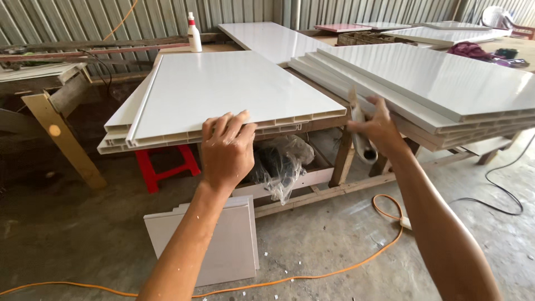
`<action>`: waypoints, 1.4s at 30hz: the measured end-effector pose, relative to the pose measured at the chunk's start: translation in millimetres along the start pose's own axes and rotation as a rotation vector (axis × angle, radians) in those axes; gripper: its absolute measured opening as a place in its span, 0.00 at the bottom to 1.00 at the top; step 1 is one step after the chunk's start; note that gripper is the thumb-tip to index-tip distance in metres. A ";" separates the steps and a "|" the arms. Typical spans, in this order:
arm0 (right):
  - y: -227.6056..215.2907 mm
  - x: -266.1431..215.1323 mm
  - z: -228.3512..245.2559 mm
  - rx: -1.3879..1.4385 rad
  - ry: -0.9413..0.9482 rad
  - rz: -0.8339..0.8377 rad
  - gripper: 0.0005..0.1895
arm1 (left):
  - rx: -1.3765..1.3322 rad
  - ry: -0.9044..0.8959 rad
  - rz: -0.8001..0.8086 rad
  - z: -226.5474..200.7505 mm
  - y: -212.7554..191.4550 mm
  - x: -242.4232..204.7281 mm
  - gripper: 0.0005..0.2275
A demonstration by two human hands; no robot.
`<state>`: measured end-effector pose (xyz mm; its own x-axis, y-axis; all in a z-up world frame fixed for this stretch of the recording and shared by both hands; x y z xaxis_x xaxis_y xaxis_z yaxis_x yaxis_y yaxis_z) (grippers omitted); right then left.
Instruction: The person uses a utility knife to trim the edges of a white plastic sheet resting on a wooden workbench. They repeatedly score and snap off thin strips along the sheet's edge, then move the trimmed piece aside and continue the process on the same sheet.
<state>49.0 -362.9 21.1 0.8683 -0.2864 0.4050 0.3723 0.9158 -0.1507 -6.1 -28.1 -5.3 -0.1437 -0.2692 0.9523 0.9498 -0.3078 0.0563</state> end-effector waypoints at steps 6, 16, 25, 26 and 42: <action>47.3 110.1 -68.1 0.027 -0.130 -0.108 0.39 | -0.056 -0.021 -0.169 -1.4 3.3 9.1 0.02; 94.0 186.5 -78.2 0.009 -0.065 -0.022 0.35 | -0.070 -0.019 -0.299 -2.3 27.0 0.4 0.04; 126.8 217.4 -92.0 0.043 0.068 -0.022 0.25 | -0.056 -0.013 -0.335 5.6 37.2 -7.7 0.03; 125.2 211.4 -87.4 0.053 0.042 -0.003 0.24 | -0.065 -0.024 -0.336 4.7 36.2 -6.6 0.03; 70.6 -59.0 -129.6 0.207 -0.561 -0.646 0.14 | -0.189 -0.003 -0.172 -78.9 51.7 27.9 0.10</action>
Point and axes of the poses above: each hand's wrist, its own x-axis towards the middle knuckle, its own y-axis out of the palm, z = x × y, the point moved 1 cm from there along x, towards the middle knuckle, and after that the axes turned 15 degrees about -z, right-handed, at the moved point
